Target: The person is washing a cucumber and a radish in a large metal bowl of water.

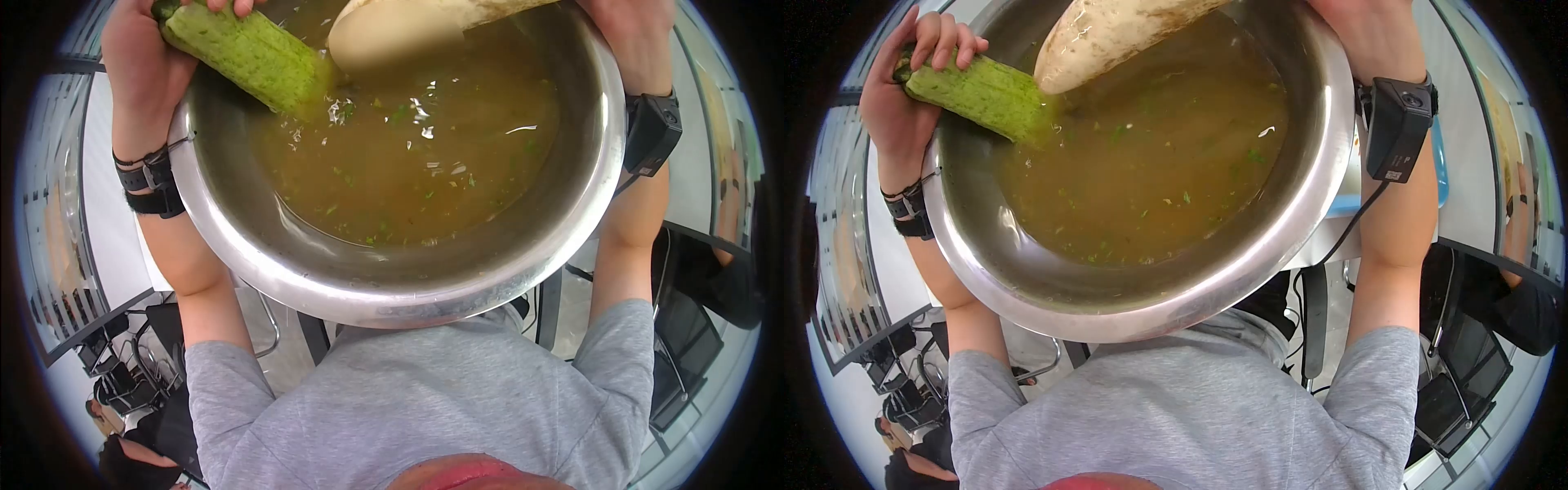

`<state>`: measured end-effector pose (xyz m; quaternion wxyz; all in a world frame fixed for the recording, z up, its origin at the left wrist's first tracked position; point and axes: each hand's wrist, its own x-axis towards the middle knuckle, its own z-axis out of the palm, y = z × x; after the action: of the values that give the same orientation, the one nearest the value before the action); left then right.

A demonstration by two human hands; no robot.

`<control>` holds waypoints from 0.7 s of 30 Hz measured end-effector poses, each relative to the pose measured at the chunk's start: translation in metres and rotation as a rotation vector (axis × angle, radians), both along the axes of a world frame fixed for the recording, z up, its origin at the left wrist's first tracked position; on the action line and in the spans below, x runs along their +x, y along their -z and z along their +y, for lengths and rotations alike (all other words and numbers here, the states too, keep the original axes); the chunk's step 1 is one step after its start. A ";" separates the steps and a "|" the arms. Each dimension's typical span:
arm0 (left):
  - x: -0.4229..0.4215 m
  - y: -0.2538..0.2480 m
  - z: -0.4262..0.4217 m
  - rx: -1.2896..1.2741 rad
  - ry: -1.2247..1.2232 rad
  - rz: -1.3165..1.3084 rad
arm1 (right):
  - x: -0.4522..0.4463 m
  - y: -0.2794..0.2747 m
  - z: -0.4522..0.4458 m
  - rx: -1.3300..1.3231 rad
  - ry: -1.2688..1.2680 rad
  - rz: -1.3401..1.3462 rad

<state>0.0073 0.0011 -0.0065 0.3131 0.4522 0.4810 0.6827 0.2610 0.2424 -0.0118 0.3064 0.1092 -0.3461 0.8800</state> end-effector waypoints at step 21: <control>-0.079 0.001 -0.018 0.194 0.249 -0.853 | -0.002 -0.015 -0.035 0.366 0.116 -0.270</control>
<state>-0.0713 -0.0164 -0.0078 0.5192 0.2122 0.1848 0.8070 0.2594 0.2074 0.0036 0.2824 0.0242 -0.5436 0.7900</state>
